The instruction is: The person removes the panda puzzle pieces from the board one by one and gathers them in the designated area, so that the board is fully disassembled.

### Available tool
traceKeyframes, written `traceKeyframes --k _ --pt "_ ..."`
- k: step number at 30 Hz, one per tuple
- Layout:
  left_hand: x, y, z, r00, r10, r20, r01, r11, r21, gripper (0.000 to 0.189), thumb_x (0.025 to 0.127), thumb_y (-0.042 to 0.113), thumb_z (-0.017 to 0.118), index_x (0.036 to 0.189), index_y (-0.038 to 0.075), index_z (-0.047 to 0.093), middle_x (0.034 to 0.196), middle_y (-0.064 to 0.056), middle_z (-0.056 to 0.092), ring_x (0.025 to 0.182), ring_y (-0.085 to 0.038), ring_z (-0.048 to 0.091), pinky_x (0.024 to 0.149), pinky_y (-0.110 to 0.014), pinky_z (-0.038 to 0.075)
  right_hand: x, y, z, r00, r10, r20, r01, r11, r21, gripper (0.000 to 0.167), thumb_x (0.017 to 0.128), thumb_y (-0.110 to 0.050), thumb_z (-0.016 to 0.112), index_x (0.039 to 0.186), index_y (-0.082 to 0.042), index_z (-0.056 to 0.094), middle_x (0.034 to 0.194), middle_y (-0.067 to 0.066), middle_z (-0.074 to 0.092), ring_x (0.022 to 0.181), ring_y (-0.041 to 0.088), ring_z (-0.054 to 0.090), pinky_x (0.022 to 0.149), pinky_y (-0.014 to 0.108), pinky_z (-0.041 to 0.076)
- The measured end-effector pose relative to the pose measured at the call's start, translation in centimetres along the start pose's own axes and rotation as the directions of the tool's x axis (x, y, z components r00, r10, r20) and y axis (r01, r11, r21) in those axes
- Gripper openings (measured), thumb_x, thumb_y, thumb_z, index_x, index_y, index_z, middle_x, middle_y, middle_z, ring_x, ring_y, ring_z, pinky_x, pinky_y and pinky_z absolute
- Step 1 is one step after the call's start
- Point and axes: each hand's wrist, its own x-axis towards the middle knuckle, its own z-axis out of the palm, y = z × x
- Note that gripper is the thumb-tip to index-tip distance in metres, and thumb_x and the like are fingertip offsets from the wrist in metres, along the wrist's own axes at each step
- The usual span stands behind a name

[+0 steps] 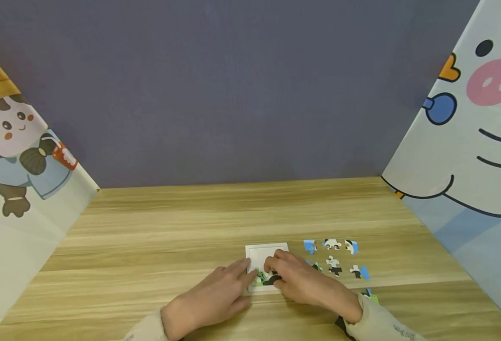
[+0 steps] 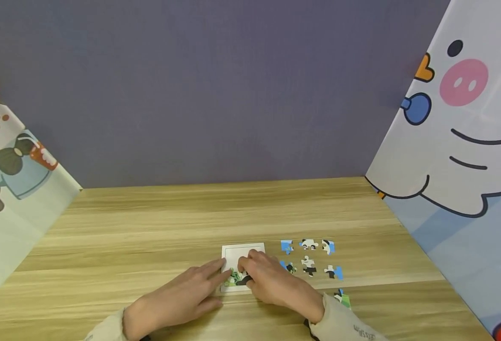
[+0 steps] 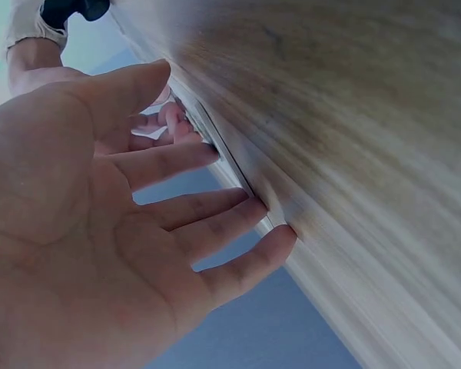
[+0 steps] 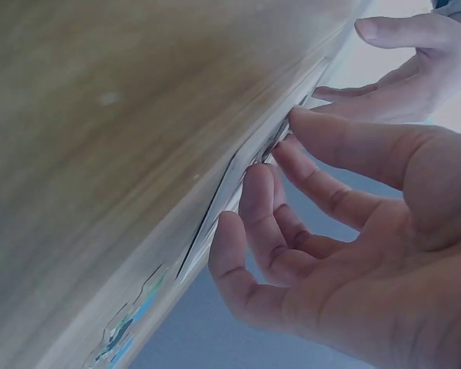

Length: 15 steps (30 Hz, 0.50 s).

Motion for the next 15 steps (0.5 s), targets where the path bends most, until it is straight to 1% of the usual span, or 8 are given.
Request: traceKeyframes --k 6,10,15 --pt "0.03 0.06 0.1 1.0 -0.004 0.011 0.004 1.0 0.008 0.062 0.097 0.041 0.063 0.148 0.009 0.048 0.153 -0.021 0.041 0.137 -0.031 0.045 0.097 -0.051 0.05 -0.06 0.17 -0.01 0.999 -0.033 0.001 0.033 0.999 -0.01 0.024 0.09 -0.006 0.071 0.111 -0.016 0.063 0.099 -0.005 0.053 0.076 0.006 0.046 0.065 0.022 0.045" --pt "0.16 0.25 0.22 0.999 -0.028 0.019 0.028 1.0 0.001 0.06 0.097 0.04 0.063 0.148 0.012 0.048 0.154 -0.02 0.039 0.138 -0.031 0.044 0.099 -0.052 0.049 -0.07 0.23 -0.03 0.999 -0.046 0.001 0.046 0.999 -0.026 0.023 0.091 -0.007 0.071 0.111 -0.015 0.064 0.1 -0.005 0.054 0.079 0.005 0.047 0.067 0.023 0.046" --pt "0.25 0.5 0.39 0.998 -0.059 0.029 0.058 0.998 0.011 0.062 0.096 0.043 0.063 0.148 0.013 0.048 0.155 -0.019 0.038 0.139 -0.031 0.042 0.1 -0.053 0.048 -0.03 0.14 0.01 0.999 -0.036 -0.01 0.035 0.998 -0.051 0.024 0.089 -0.008 0.073 0.111 -0.014 0.066 0.1 -0.004 0.057 0.084 0.006 0.05 0.071 0.024 0.049"
